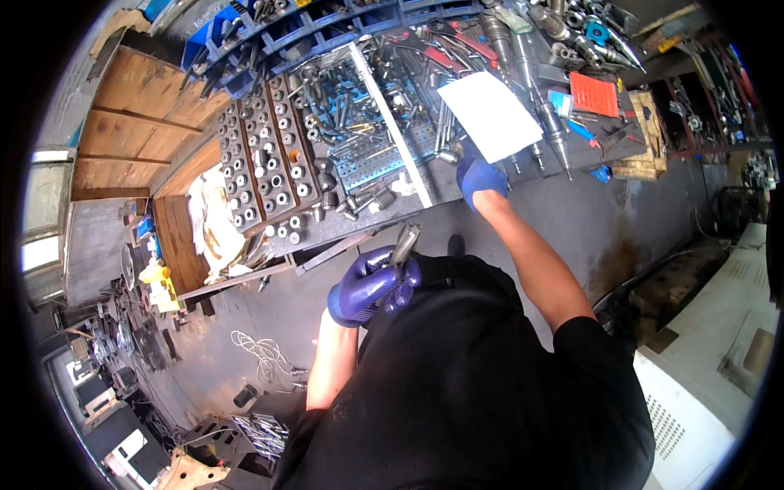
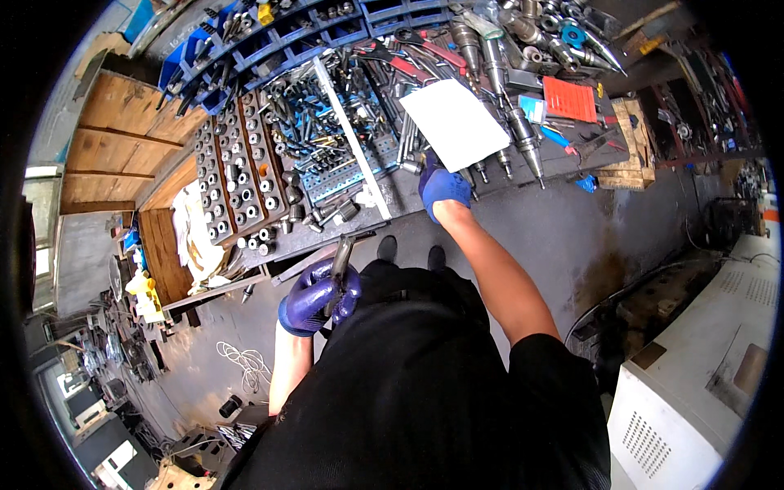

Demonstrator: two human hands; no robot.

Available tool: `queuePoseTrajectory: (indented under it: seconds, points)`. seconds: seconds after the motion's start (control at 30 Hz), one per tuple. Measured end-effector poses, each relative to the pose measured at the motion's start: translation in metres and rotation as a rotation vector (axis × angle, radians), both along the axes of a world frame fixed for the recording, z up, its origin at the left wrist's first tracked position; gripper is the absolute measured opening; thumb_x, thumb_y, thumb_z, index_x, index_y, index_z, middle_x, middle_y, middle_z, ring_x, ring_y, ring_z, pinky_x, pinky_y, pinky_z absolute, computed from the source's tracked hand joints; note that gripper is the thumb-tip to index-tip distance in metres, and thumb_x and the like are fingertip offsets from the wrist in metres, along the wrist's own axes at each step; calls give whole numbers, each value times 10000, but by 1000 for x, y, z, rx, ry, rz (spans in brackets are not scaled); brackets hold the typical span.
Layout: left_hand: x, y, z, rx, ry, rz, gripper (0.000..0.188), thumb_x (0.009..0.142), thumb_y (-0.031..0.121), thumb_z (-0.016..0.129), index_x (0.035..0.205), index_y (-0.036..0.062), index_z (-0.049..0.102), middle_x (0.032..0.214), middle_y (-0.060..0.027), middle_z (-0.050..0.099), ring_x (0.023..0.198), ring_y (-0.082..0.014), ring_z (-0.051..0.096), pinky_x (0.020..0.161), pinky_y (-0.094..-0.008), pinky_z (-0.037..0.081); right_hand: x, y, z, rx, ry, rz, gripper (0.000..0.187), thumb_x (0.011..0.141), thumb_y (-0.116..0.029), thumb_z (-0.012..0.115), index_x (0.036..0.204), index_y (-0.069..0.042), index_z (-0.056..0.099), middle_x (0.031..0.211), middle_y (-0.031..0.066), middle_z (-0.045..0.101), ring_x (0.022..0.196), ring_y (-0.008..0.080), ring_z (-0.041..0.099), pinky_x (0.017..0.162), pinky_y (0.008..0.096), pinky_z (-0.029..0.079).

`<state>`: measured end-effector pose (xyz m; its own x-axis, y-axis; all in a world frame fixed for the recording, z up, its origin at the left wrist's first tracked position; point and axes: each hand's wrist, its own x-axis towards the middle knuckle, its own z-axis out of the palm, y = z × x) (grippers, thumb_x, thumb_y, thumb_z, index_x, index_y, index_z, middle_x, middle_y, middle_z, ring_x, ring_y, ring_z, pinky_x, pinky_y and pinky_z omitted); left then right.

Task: The person walks to a workbench, refers to a handwritten note, and picks up various metal CNC tool holders and components from the cluttered surface while holding a vernier caliper.

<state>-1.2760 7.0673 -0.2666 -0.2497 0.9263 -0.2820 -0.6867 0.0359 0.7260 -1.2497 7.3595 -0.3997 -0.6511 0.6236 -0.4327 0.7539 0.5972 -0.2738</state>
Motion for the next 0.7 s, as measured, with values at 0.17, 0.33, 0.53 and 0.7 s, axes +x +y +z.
queuePoseTrajectory:
  seconds: [0.17,0.33,0.53,0.7]
  points:
    - [-12,-13,-7,-60,-18,40,394,917,369,651,1001,-15,626,703,-48,622,566,-76,553,505,-204,396,-9,17,-48,96,59,-46,479,1000,-390,393,1433,-195,459,1335,222,563,1158,435,583,1002,495,457]
    - [-24,-20,-11,-2,-30,64,404,921,385,639,992,-13,623,681,-53,613,512,-82,525,469,-209,380,-6,0,-5,146,121,57,454,939,-329,512,1388,-261,517,1196,206,639,1088,421,618,948,486,490]
    - [-32,-23,-8,-16,16,25,423,913,403,642,998,-10,622,690,-50,615,530,-84,538,479,-208,384,26,0,-30,167,145,117,435,921,-314,524,1353,-277,547,982,224,682,911,413,664,836,494,527]
    - [-32,-24,-12,-43,4,47,421,925,404,626,998,-11,622,691,-52,615,542,-88,546,483,-215,387,50,-19,-15,366,224,330,430,893,-282,561,1318,-226,587,946,171,687,859,382,661,756,476,535]
